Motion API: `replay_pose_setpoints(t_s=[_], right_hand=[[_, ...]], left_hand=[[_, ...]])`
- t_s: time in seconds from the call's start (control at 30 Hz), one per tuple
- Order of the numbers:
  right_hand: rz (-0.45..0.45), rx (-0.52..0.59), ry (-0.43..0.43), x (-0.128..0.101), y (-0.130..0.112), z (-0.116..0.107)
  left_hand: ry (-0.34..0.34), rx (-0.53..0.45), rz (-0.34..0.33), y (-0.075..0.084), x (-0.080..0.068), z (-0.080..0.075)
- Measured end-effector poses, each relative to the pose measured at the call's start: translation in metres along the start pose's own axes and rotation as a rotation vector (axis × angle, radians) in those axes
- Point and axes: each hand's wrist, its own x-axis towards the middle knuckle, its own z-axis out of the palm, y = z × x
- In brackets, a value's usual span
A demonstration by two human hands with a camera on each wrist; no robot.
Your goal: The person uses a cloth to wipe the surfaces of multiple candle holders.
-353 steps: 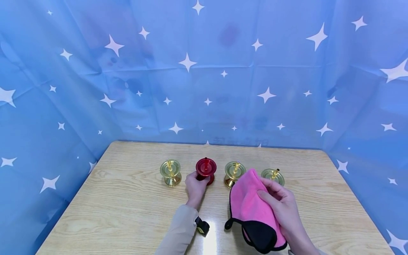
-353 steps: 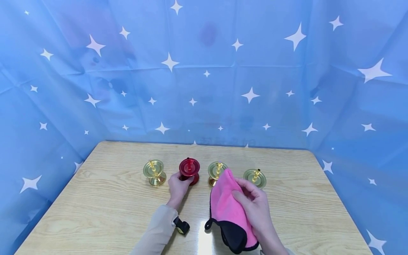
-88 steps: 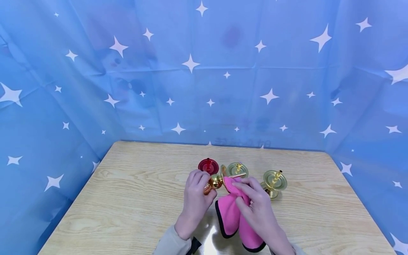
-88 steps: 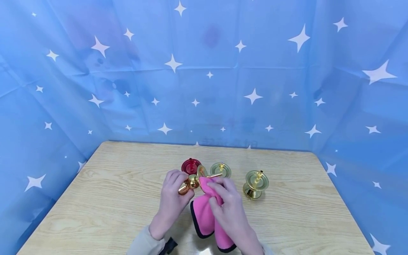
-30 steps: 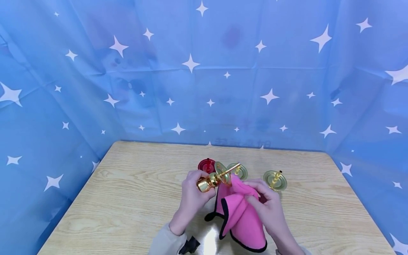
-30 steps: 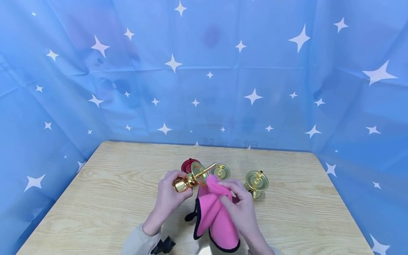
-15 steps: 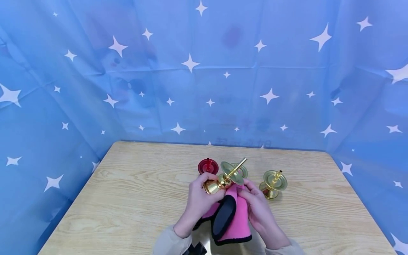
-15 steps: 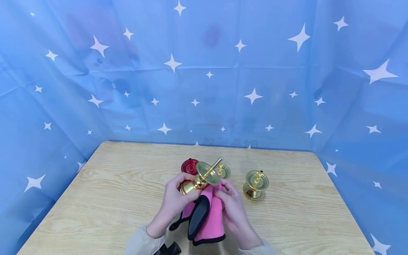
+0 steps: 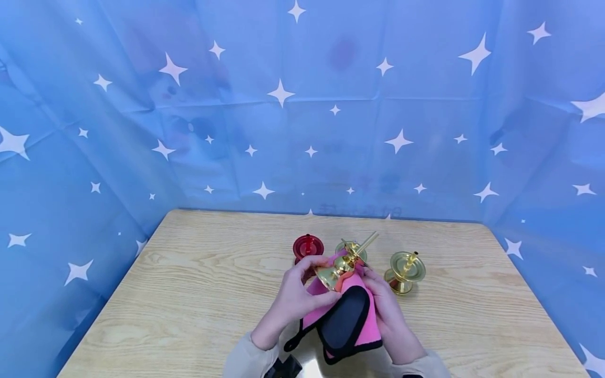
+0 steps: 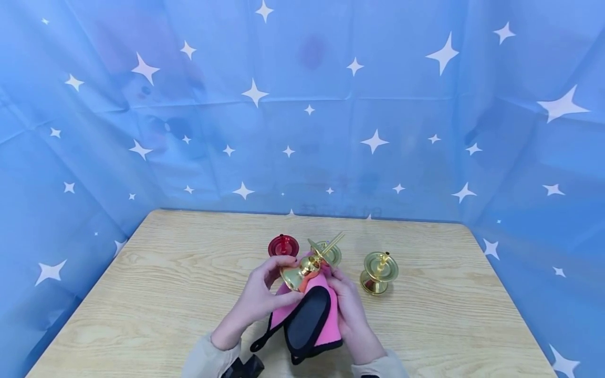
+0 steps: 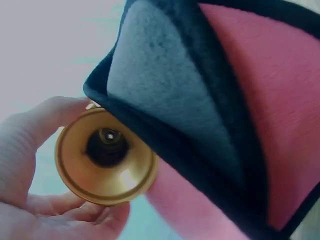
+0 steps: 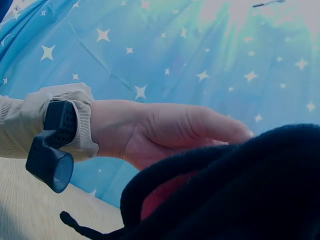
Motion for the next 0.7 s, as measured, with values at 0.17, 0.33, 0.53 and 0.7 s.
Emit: replay_pose_setpoints(t_s=[0.17,0.33,0.53,0.7], right_hand=[[-0.020,0.124,-0.098,-0.004,-0.004,-0.004],[-0.037,0.143,-0.105,-0.006,-0.005,-0.004],[-0.016,0.130,0.006,-0.006,-0.004,0.003],[-0.026,-0.074,0.130,-0.009,0.000,0.013]], left_hand=[[0.045,-0.168,-0.079,-0.003,0.000,0.003],[0.089,-0.201,-0.109,-0.008,0.000,0.006],[0.205,-0.174,-0.041,-0.010,0.001,0.016],[0.357,-0.008,0.094,-0.012,0.003,0.022]])
